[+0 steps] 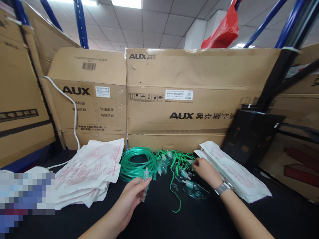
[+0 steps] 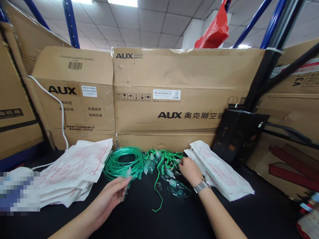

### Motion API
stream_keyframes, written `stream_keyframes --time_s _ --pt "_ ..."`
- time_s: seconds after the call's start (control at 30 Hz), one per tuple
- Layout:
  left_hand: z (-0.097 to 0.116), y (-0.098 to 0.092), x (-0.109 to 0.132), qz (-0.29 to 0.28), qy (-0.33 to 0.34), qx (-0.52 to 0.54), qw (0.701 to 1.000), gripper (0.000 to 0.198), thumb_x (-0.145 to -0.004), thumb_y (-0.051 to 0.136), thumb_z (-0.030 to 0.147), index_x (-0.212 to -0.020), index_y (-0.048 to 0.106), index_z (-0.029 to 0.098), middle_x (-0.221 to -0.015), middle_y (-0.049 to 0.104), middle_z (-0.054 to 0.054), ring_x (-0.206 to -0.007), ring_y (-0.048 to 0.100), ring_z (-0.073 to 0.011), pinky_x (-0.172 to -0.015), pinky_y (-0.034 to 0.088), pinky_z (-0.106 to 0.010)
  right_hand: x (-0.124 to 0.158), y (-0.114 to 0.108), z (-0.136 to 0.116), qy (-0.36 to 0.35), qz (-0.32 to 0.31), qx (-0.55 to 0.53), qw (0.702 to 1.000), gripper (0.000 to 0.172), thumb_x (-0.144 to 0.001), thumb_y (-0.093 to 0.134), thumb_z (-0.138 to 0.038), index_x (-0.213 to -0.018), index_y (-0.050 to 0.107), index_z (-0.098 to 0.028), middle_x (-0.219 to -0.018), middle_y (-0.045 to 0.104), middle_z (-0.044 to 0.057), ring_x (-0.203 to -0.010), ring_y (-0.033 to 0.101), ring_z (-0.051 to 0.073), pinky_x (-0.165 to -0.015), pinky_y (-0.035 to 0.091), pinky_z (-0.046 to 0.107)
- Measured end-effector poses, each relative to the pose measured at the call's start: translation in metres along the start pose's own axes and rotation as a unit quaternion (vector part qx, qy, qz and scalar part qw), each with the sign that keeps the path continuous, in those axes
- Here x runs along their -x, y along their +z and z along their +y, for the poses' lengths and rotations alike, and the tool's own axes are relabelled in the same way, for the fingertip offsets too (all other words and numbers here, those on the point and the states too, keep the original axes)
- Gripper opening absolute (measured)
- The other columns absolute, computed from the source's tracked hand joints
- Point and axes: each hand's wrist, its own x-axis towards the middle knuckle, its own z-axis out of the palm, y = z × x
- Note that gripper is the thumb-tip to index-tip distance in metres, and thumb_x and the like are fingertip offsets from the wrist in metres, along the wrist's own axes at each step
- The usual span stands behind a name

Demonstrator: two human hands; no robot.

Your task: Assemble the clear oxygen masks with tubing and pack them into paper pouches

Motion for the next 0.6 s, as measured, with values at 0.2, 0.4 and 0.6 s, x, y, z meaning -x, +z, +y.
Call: stream_keyframes --time_s 0.2,0.4,0.6 --pt "-0.001 0.000 0.000 0.002 -0.001 -0.004 1.000 0.023 -0.059 0.072 0.033 -0.061 0.059 0.015 -0.053 0.044 0.007 -0.050 0.038 -0.0055 -0.051 0.027 -0.018 0.003 0.012 0.003 -0.014 -0.067 0.124 0.990 0.009 -0.074 0.059 -0.018 -0.081 0.060 -0.013 -0.090 0.061 0.008 -0.086 0.057 0.022 -0.076 0.043 0.035" --pt "0.001 0.003 0.001 0.012 -0.002 -0.011 1.000 0.026 -0.055 0.074 0.034 -0.060 0.058 0.015 -0.052 0.044 0.006 -0.049 0.038 -0.0059 -0.050 0.026 -0.018 0.002 0.019 0.000 -0.012 -0.112 0.141 0.984 0.026 -0.085 0.048 -0.028 -0.108 0.051 -0.017 -0.109 0.054 0.007 -0.091 0.056 0.018 -0.076 0.047 0.037" --pt "0.003 0.005 0.002 0.022 0.001 -0.018 1.000 0.029 -0.053 0.075 0.035 -0.054 0.053 0.015 -0.049 0.044 0.007 -0.047 0.037 -0.0058 -0.049 0.025 -0.019 -0.003 0.022 0.005 -0.019 -0.103 0.091 0.990 0.025 -0.085 0.049 -0.028 -0.107 0.051 -0.016 -0.107 0.055 0.006 -0.089 0.057 0.017 -0.074 0.048 0.036"
